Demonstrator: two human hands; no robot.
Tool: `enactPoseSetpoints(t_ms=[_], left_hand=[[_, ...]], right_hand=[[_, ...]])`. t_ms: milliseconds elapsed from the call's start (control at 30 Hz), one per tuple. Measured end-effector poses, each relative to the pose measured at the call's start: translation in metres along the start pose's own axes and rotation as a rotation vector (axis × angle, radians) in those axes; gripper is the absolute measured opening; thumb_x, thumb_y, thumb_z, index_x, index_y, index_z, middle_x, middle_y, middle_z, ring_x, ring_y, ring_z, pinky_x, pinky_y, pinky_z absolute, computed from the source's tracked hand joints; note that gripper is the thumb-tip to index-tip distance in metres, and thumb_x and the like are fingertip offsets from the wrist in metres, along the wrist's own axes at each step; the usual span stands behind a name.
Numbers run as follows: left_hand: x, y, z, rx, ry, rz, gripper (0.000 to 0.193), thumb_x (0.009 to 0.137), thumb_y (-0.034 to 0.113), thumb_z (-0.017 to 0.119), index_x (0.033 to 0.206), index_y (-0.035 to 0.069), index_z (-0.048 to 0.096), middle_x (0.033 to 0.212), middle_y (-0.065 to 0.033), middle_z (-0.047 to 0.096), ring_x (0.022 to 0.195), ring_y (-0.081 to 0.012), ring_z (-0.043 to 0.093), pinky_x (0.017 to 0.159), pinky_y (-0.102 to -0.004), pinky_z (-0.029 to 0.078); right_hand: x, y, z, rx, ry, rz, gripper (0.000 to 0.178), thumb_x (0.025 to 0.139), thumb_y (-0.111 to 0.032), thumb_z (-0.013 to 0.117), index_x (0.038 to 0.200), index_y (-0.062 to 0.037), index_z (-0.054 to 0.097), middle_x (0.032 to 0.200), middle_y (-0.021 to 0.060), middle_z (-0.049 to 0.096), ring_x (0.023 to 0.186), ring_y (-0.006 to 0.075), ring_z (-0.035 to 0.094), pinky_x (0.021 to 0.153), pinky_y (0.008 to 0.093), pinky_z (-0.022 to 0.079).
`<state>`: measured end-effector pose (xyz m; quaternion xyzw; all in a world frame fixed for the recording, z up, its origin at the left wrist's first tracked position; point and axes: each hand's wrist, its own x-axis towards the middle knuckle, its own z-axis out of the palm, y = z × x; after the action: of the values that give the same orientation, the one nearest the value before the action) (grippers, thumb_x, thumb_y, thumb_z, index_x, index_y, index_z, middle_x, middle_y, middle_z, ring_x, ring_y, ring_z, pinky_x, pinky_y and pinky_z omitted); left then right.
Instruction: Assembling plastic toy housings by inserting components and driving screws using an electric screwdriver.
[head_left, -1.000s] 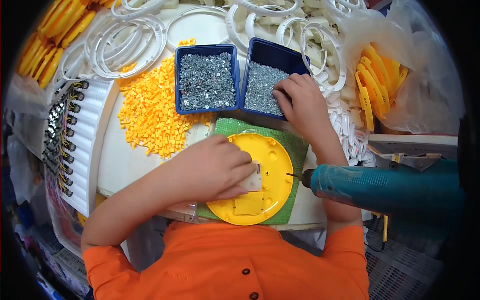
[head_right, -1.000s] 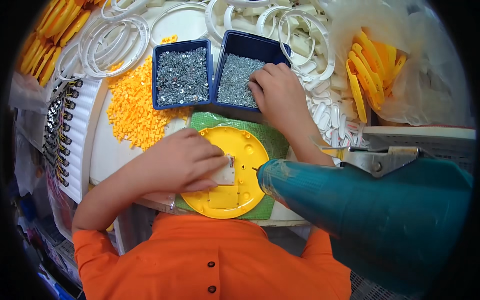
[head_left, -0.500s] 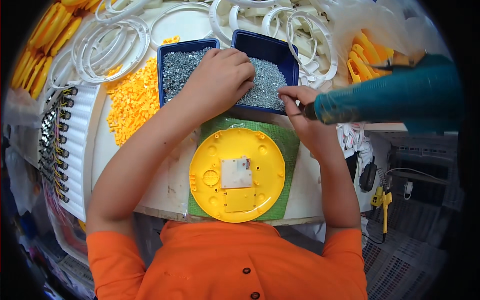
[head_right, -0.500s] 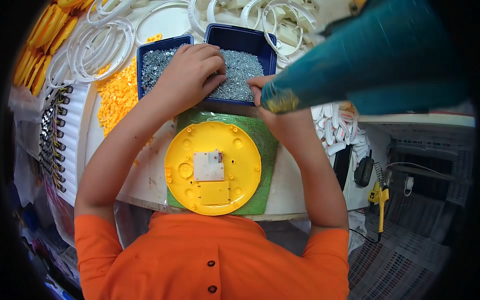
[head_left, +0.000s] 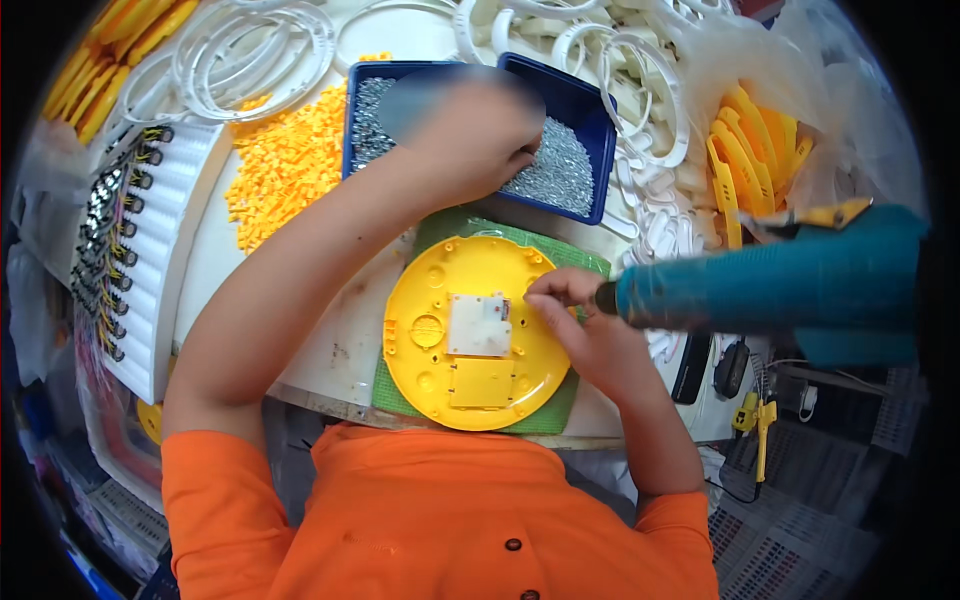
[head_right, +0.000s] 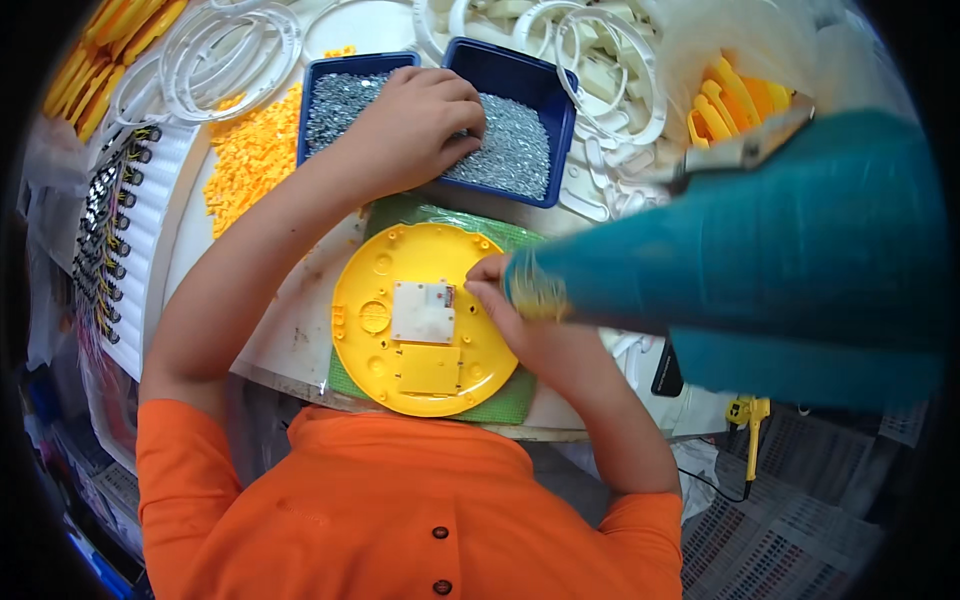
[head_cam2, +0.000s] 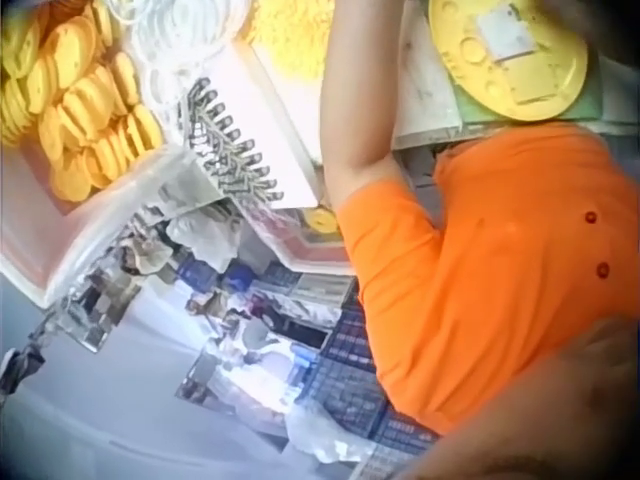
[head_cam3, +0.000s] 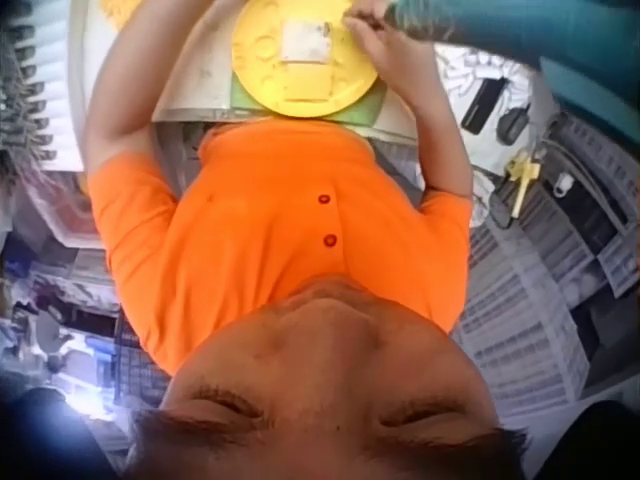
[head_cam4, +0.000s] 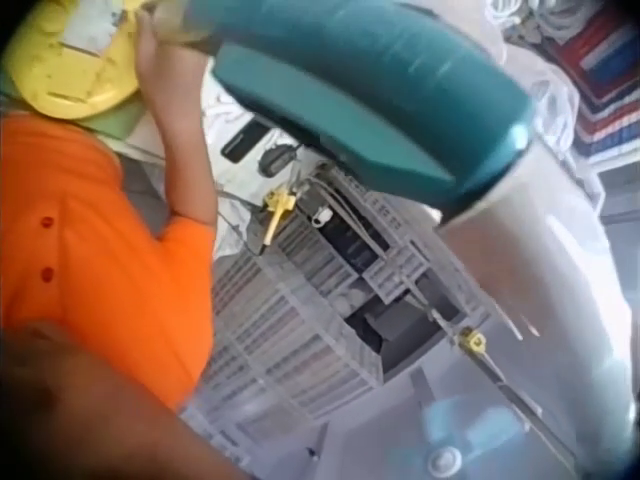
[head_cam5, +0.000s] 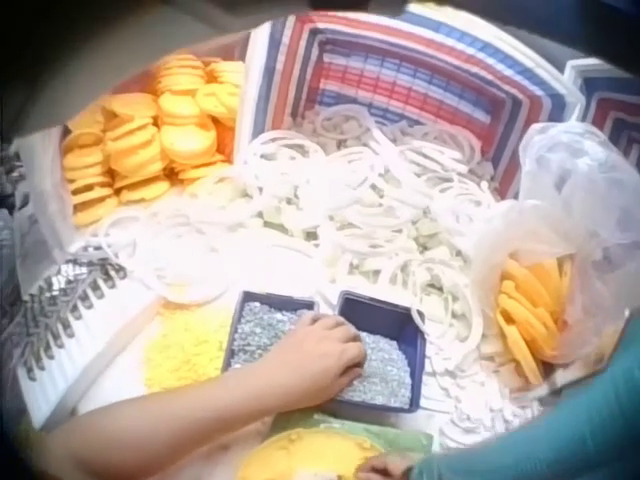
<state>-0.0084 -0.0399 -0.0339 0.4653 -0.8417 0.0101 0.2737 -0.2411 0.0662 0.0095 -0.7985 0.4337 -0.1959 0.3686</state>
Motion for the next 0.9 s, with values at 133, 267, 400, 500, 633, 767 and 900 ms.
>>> enactPoseSetpoints(t_ms=[133, 267, 400, 500, 633, 767, 900], left_hand=[[0.000, 0.000, -0.003, -0.061, -0.038, -0.001, 0.015, 0.088, 0.022, 0.073, 0.096, 0.010, 0.072, 0.109, -0.0044, 0.069, 0.116, -0.0246, 0.060, 0.102, -0.0435, 0.041], [-0.004, -0.001, 0.003, -0.052, 0.094, 0.032, 0.018, 0.087, 0.027, 0.072, 0.093, 0.010, 0.073, 0.104, -0.0040, 0.070, 0.111, -0.0236, 0.062, 0.100, -0.0435, 0.044], [-0.002, -0.002, 0.002, -0.015, 0.056, 0.050, 0.014, 0.088, 0.023, 0.071, 0.094, 0.011, 0.073, 0.106, -0.0038, 0.069, 0.111, -0.0237, 0.062, 0.100, -0.0438, 0.044], [0.002, -0.002, -0.004, -0.081, -0.082, -0.012, 0.012, 0.091, 0.020, 0.071, 0.098, 0.010, 0.071, 0.111, -0.0049, 0.068, 0.117, -0.0244, 0.060, 0.104, -0.0432, 0.041], [-0.004, -0.002, -0.005, -0.130, -0.010, 0.008, 0.011, 0.090, 0.019, 0.071, 0.097, 0.010, 0.071, 0.109, -0.0049, 0.068, 0.115, -0.0248, 0.061, 0.102, -0.0430, 0.042], [-0.006, -0.001, -0.006, -0.160, 0.068, 0.031, 0.009, 0.088, 0.017, 0.071, 0.095, 0.011, 0.071, 0.102, -0.0043, 0.069, 0.108, -0.0250, 0.063, 0.097, -0.0414, 0.044], [-0.011, -0.001, -0.010, -0.195, 0.141, 0.007, 0.008, 0.088, 0.017, 0.070, 0.095, 0.013, 0.072, 0.096, -0.0035, 0.072, 0.101, -0.0251, 0.066, 0.091, -0.0406, 0.045]], right_hand=[[0.009, 0.001, 0.012, -0.144, -0.013, -0.187, 0.007, 0.092, -0.003, 0.068, 0.098, -0.0017, 0.068, 0.090, 0.0120, 0.069, 0.085, 0.0294, 0.068, 0.078, 0.0351, 0.053], [0.012, 0.002, 0.021, -0.189, -0.017, -0.193, 0.008, 0.093, -0.010, 0.070, 0.099, -0.0048, 0.068, 0.093, 0.0124, 0.069, 0.090, 0.0331, 0.067, 0.081, 0.0417, 0.052], [0.013, -0.002, 0.018, -0.184, -0.013, -0.217, 0.009, 0.092, -0.010, 0.070, 0.100, -0.0049, 0.069, 0.097, 0.0124, 0.071, 0.092, 0.0323, 0.068, 0.082, 0.0415, 0.053], [0.010, 0.006, 0.008, -0.264, 0.102, -0.370, 0.013, 0.087, -0.006, 0.075, 0.098, -0.0036, 0.070, 0.092, 0.0115, 0.071, 0.084, 0.0295, 0.070, 0.077, 0.0376, 0.055], [0.037, 0.031, -0.018, -0.406, 0.358, -0.288, 0.013, 0.088, -0.009, 0.075, 0.099, -0.0046, 0.070, 0.092, 0.0110, 0.068, 0.084, 0.0288, 0.068, 0.075, 0.0377, 0.053], [0.074, 0.054, -0.028, -0.708, 0.379, -0.257, 0.011, 0.090, -0.010, 0.073, 0.098, -0.0060, 0.068, 0.091, 0.0109, 0.065, 0.083, 0.0300, 0.066, 0.073, 0.0386, 0.053], [0.090, 0.046, -0.031, -0.539, 0.317, -0.134, 0.011, 0.088, -0.010, 0.075, 0.096, -0.0055, 0.070, 0.090, 0.0137, 0.068, 0.084, 0.0327, 0.068, 0.075, 0.0396, 0.054]])
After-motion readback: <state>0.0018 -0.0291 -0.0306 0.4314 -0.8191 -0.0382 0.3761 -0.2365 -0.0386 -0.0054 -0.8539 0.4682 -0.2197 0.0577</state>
